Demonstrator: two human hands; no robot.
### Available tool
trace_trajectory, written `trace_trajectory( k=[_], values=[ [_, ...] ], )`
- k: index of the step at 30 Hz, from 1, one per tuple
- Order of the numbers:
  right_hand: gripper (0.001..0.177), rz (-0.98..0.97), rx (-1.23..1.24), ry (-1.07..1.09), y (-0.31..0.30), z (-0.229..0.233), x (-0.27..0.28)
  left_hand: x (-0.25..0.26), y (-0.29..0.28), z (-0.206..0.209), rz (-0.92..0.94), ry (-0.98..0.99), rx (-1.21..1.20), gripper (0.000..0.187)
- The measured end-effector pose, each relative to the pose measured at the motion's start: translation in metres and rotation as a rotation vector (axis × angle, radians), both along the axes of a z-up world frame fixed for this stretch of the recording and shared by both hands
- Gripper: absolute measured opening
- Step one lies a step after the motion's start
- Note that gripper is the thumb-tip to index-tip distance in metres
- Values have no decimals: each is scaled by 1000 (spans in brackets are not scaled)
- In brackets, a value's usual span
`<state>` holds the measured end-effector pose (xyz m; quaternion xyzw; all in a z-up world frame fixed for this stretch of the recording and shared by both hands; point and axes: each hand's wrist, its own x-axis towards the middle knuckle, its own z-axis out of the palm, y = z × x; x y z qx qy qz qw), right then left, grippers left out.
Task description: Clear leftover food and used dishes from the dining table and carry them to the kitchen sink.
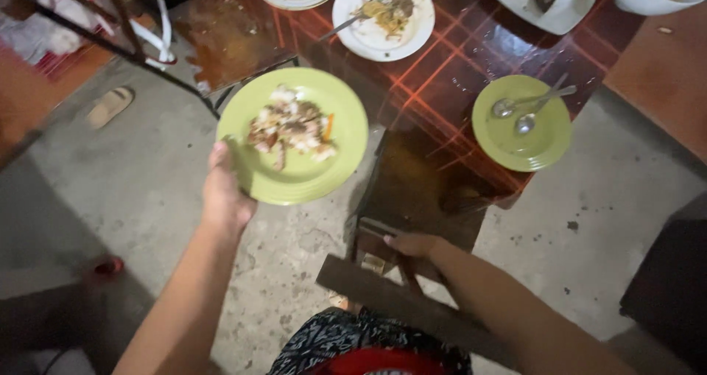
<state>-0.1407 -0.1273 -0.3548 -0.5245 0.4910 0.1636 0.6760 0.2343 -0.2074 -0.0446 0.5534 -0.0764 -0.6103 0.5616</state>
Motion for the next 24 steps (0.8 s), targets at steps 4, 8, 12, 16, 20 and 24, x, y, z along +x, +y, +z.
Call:
trace_trajectory(
  k=[4, 8, 12, 16, 20, 24],
  values=[
    [88, -130, 141, 106, 13, 7, -7, 23, -9, -31, -30, -39, -52, 54],
    [94, -162, -44, 276, 10, 16, 10, 28, -25, -31, 25, -21, -94, 50],
    [102, -77, 4, 400, -11, 18, 30, 32, -40, -20, 2, -25, -78, 52],
    [91, -156, -124, 226, -24, -59, 54, 49, -69, -11, 5, -9, -56, 50],
    [85, -199, 15, 314, -45, -52, 88, 80, -102, -8, -37, 17, -129, 50],
    [86, -67, 27, 293, -62, -70, 92, 102, -127, 10, -12, -33, -93, 46]
  ],
)
